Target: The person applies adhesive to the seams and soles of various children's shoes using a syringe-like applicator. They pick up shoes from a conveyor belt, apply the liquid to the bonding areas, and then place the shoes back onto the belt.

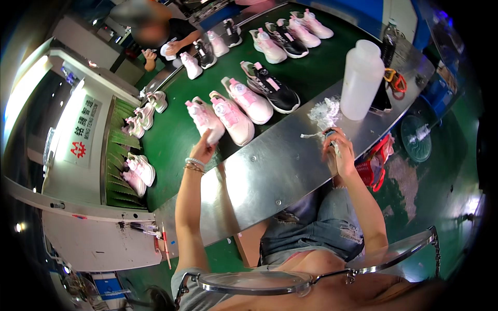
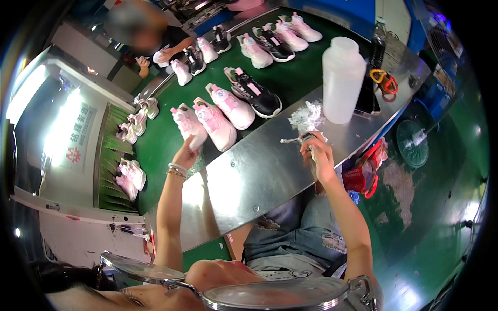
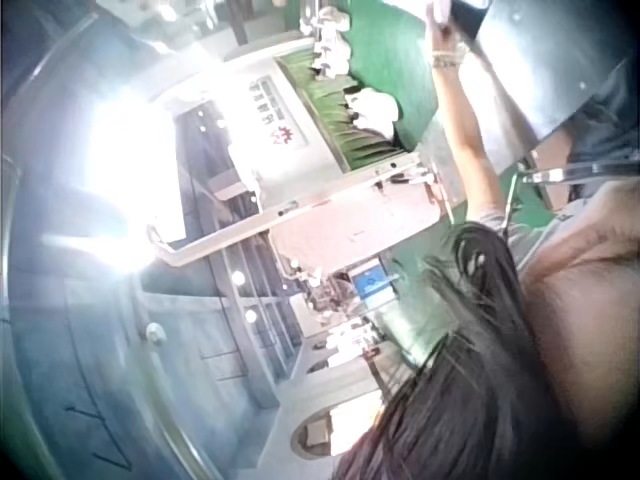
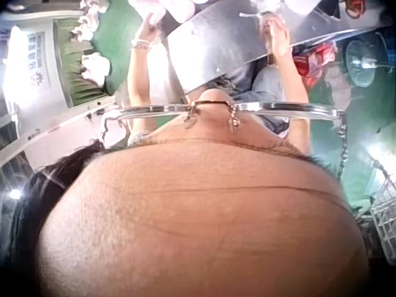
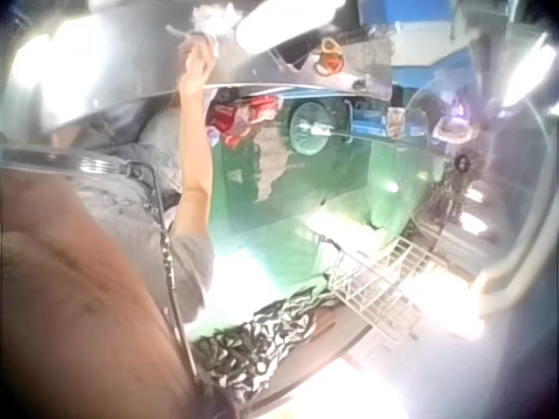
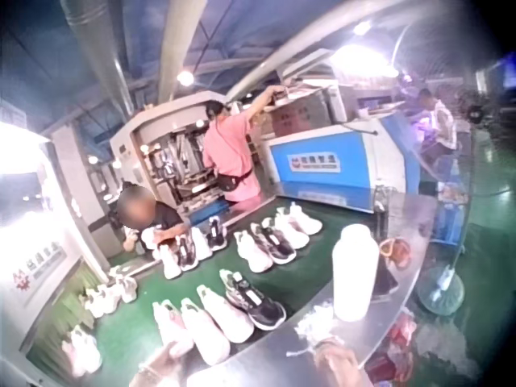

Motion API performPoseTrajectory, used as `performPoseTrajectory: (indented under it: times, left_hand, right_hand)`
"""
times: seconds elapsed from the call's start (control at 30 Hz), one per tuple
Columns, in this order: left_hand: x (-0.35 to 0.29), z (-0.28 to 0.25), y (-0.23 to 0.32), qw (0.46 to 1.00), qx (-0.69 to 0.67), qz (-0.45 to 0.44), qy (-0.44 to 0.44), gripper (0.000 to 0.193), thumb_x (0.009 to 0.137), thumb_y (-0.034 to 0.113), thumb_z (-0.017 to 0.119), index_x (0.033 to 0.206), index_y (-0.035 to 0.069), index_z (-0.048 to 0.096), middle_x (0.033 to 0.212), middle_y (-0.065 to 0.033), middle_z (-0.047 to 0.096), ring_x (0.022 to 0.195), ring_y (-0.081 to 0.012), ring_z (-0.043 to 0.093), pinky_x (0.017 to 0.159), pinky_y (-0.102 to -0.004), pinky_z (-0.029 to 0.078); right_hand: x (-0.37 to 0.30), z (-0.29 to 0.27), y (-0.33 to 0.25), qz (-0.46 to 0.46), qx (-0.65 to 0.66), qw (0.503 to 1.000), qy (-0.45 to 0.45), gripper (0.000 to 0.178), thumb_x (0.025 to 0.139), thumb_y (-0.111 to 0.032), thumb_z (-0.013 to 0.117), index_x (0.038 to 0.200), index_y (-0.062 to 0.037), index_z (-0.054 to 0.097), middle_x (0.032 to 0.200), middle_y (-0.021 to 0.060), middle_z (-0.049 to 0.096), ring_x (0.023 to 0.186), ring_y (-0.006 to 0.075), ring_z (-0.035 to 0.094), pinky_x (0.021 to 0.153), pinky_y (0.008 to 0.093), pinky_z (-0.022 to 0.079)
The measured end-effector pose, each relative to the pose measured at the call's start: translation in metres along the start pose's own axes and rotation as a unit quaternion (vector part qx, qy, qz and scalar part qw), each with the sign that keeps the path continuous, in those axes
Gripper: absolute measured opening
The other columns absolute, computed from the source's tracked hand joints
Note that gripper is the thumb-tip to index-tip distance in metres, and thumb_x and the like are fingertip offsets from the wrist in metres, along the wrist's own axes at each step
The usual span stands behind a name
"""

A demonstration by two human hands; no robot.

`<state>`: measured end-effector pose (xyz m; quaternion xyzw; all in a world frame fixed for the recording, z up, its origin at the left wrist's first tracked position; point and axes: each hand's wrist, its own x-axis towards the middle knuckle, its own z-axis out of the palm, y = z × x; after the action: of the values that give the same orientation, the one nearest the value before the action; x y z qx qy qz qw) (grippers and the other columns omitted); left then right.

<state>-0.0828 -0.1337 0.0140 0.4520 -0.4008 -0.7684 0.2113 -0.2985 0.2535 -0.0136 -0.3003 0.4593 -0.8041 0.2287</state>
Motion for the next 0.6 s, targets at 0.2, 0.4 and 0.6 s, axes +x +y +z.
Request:
performPoseTrajectory:
  times: [0.2,0.4,0.6]
  left_hand:
    - [-0.114,-0.014,-0.036,0.997,0.059,0.0,-0.053,0.031,0.089,0.028,0.052,0.111,0.006,0.05,0.092,-0.0038,0.058,0.072,-0.0138,0.056,0.058,-0.0243,0.048]
    - [-0.303,-0.043,-0.154,0.991,-0.029,-0.132,-0.024,0.05,0.08,0.035,0.062,0.115,0.002,0.047,0.096,-0.0064,0.059,0.069,-0.0118,0.056,0.051,-0.0243,0.045]
    - [-0.294,-0.063,-0.128,0.967,0.252,0.021,0.008,0.038,0.081,0.017,0.062,0.11,-0.005,0.052,0.095,-0.0072,0.061,0.082,-0.0133,0.058,0.071,-0.0265,0.047]
  right_hand:
    - [-0.001,-0.005,-0.003,-0.01,-0.028,1.0,0.009,0.043,0.088,-0.033,0.04,0.072,0.0033,0.056,0.104,0.0148,0.047,0.067,0.0142,0.05,0.053,0.0231,0.042]
    - [0.007,-0.001,-0.007,-0.112,-0.156,0.98,-0.04,0.041,0.087,-0.032,0.046,0.064,0.0027,0.05,0.099,0.0166,0.048,0.072,0.0179,0.049,0.059,0.0275,0.041]
    - [-0.001,0.004,-0.016,-0.067,-0.151,0.985,-0.039,0.041,0.086,-0.031,0.044,0.064,0.0022,0.049,0.101,0.0161,0.047,0.078,0.0193,0.047,0.069,0.0293,0.039]
